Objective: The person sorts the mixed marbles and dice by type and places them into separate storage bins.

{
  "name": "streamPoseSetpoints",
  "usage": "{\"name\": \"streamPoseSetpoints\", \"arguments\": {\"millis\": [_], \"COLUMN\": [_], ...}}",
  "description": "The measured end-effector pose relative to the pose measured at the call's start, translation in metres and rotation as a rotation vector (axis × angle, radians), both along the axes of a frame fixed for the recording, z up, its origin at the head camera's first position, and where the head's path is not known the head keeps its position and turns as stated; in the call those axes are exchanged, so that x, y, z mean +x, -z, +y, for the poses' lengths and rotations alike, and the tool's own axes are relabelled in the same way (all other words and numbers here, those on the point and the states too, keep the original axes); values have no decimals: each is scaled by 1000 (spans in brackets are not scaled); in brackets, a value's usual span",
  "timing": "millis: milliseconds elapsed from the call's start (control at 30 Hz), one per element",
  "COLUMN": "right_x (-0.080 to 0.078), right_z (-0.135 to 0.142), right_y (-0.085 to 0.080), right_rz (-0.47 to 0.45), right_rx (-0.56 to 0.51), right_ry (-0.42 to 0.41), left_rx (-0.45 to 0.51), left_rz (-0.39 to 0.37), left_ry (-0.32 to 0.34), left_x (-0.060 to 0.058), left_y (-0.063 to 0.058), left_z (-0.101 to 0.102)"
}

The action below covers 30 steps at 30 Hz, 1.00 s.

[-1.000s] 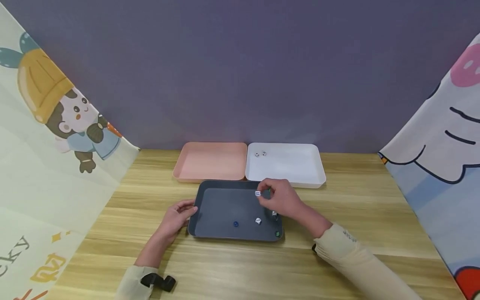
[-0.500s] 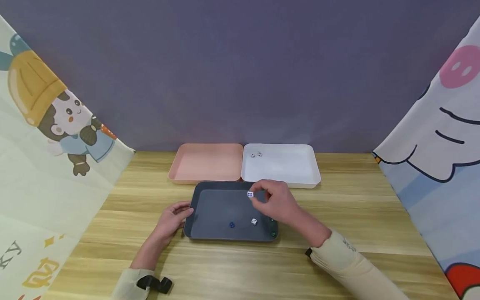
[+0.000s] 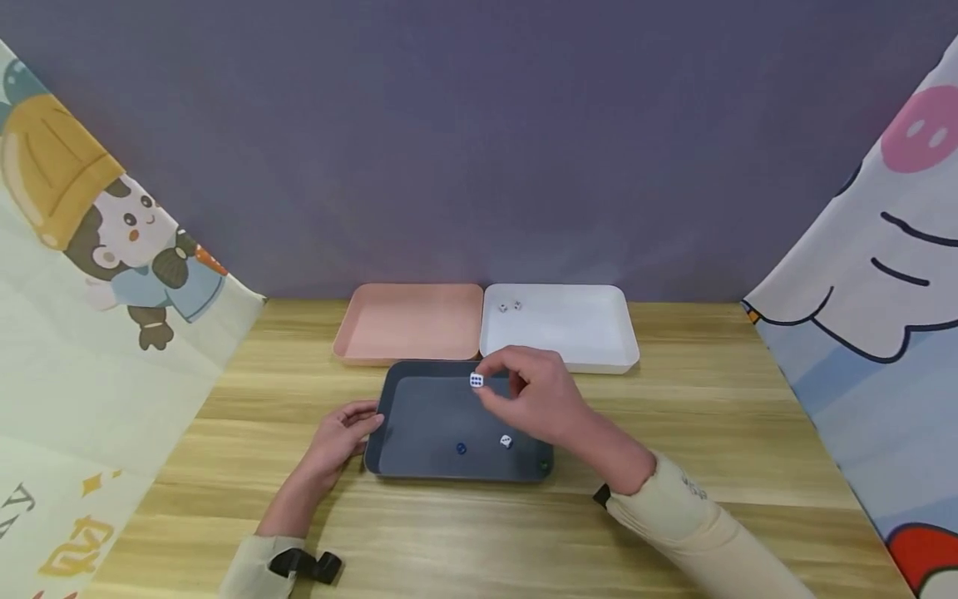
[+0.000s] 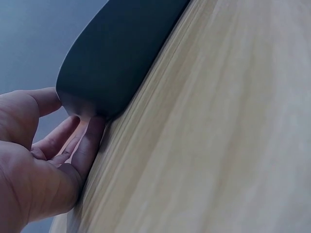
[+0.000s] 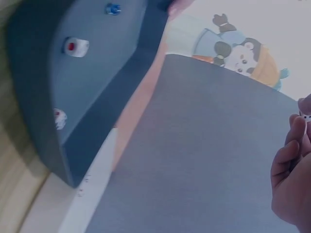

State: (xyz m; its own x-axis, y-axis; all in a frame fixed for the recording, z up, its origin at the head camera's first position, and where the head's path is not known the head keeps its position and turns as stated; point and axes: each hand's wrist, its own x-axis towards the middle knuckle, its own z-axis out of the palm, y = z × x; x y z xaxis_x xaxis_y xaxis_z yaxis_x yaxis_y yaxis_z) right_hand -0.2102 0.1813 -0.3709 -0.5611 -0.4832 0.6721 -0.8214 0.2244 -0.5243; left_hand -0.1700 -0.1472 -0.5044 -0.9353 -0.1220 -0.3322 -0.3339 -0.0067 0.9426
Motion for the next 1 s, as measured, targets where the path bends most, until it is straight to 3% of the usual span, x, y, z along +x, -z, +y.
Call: {"name": "streamPoseSetpoints", "arguments": {"millis": [200, 367, 500, 633, 1000], "right_x": [4, 1, -8, -32, -125], "right_z": [-6, -10, -11, -13, -17], "right_y": [-13, -14, -14, -14, -13], "right_rz": [-7, -15, -100, -193, -499], "right_rx": [17, 5, -3, 31, 180], "right_ry": [-8, -1, 28, 81, 185], "left_rx": [17, 20, 17, 25, 12], "left_rz": [8, 8, 15, 17, 5], "left_ry": [-13, -15, -7, 3, -10], "left_x": [-1, -1, -1, 0, 0], "left_y": [0, 2, 2, 2, -1], "left_z": [0, 0, 0, 2, 2]}}
